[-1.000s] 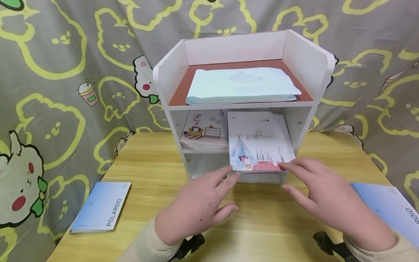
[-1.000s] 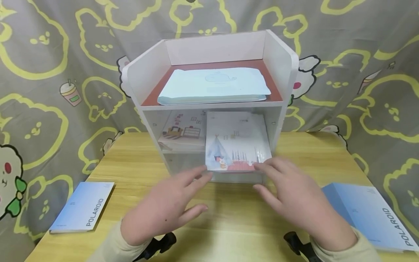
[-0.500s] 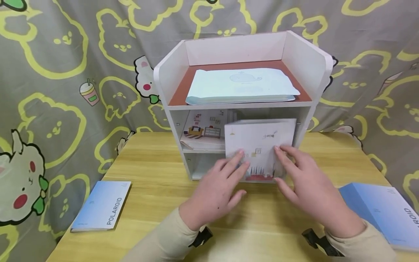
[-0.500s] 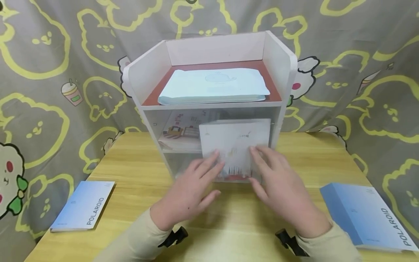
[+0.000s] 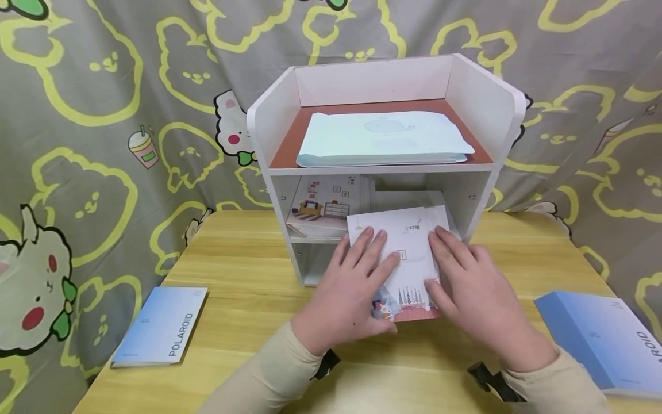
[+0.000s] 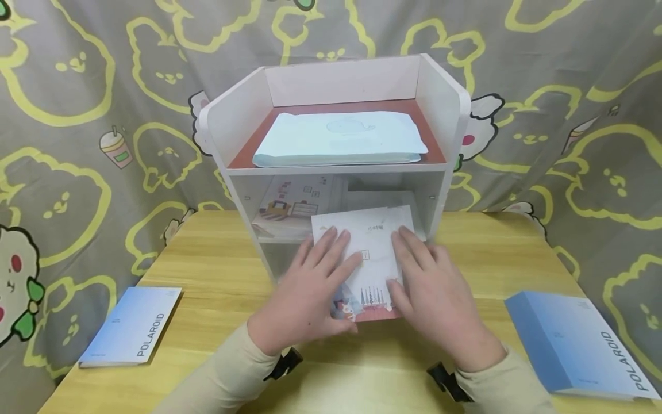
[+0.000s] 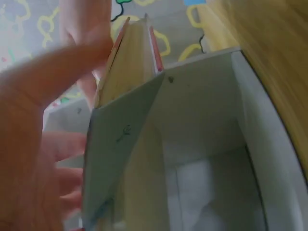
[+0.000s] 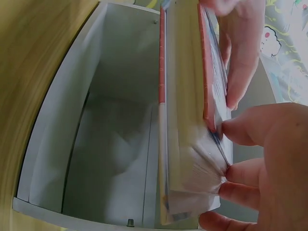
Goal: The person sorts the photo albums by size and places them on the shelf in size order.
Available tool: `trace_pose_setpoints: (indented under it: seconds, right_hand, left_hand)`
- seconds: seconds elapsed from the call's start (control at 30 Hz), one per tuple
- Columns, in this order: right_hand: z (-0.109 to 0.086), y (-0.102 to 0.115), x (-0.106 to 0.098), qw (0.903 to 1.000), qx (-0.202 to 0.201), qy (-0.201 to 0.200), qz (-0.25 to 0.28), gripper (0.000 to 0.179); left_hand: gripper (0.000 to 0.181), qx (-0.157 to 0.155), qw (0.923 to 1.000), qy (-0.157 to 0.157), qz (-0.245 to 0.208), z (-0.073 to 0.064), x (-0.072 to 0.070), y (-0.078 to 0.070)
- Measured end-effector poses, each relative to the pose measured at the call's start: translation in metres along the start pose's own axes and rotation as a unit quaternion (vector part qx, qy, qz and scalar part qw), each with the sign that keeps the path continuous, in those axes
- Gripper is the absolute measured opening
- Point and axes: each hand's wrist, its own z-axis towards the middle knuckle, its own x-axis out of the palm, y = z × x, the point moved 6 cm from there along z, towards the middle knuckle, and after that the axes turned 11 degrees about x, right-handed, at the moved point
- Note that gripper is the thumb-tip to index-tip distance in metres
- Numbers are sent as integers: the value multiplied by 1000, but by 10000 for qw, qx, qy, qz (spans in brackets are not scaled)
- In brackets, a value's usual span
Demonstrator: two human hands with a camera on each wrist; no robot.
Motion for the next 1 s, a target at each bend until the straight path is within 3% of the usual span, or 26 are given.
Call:
trace_pose_setpoints:
  seconds: [0.13, 0.27, 0.37, 0.47, 0.6, 0.67, 0.87, 1.0]
  right_hand:
    - [0, -2, 0, 9998, 141, 101, 32, 72]
    - [2, -4, -1, 9993, 273, 244, 38, 74]
    - [2, -7, -4, 9983, 467, 317, 129, 74]
    - [2, -9, -11, 9975, 583, 237, 318, 67]
    - [1, -6, -24, 9976, 285, -228, 594, 50]
    - [1, -1, -28, 9970, 42, -440, 637, 49]
    - [0, 5, -19, 9980, -338, -263, 459, 62]
    - [1, 1, -12, 9984, -362, -117, 422, 65]
  left_hand:
    - [132, 51, 9990, 440, 62, 4, 3, -5]
    - [118, 203, 9987, 444, 150, 6, 1, -8]
    - [96, 356, 9989, 169, 247, 9, -6, -8]
    - [71, 490, 9977, -312, 342, 15, -14, -7]
    - [46, 454, 9936, -1006, 248, 29, -25, 1]
    - [38, 334, 9913, -1266, 145, 37, -26, 9]
    - [32, -113, 9881, -1469, 445, 53, -17, 28]
    - [30, -145, 9854, -1541, 706, 57, -10, 31]
